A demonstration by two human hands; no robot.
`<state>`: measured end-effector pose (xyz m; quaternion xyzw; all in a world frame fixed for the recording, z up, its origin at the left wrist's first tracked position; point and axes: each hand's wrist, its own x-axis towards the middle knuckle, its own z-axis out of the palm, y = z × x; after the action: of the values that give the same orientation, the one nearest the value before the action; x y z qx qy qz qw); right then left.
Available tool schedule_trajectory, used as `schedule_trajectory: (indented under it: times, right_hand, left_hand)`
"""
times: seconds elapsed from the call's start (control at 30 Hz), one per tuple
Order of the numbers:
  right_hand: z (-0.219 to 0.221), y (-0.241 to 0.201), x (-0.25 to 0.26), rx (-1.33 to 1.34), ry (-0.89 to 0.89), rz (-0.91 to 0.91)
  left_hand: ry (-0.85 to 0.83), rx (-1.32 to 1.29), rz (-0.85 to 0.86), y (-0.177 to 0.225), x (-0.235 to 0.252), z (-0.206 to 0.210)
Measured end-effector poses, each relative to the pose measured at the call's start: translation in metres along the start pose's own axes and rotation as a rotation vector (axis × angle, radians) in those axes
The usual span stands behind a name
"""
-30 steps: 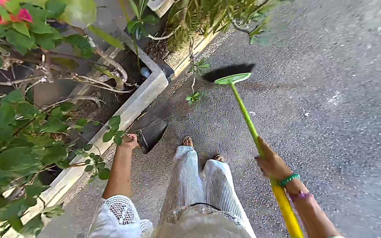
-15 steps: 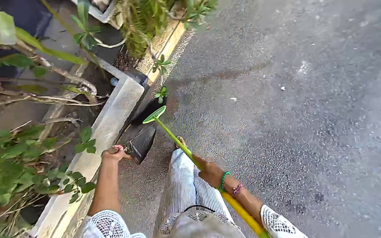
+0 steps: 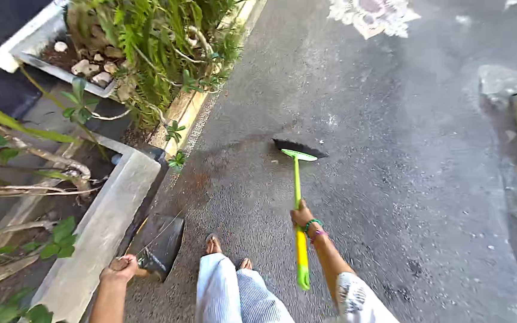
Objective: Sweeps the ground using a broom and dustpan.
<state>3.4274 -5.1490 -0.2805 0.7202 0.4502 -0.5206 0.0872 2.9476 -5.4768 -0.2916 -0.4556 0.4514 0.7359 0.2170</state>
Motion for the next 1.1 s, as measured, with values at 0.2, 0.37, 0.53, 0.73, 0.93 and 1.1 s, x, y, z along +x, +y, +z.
schedule_trajectory:
  times: [0.2,0.37,0.53,0.73,0.93,1.1]
  right_hand:
    - [0.131,0.026,-0.075,-0.566,-0.425,-0.008]
    - [0.127,0.035,-0.105,-0.546,-0.599,-0.224]
    - [0.064,0.041,-0.131,-0.176,-0.419,-0.198]
    - [0.038,-0.014,-0.069,0.084,-0.145,-0.077]
    - [0.181,-0.024,-0.037,-0.406,-0.182,-0.030]
    - [0.270,0.006,-0.130,-0.873,-0.420,-0.019]
  left_hand:
    - [-0.019,0.027,0.012,-0.004,0.006,-0.019]
    - [-0.003,0.008,0.043,0.012,0.006,-0.012]
    - [0.020,-0.001,0.002,0.027,0.007,-0.009]
    - [0.009,0.018,-0.083,0.034,-0.007,-0.008]
    - [0.057,-0.037,-0.221,0.045,0.003,-0.022]
    - [0.051,-0.209,-0.156,0.078,0.020,-0.055]
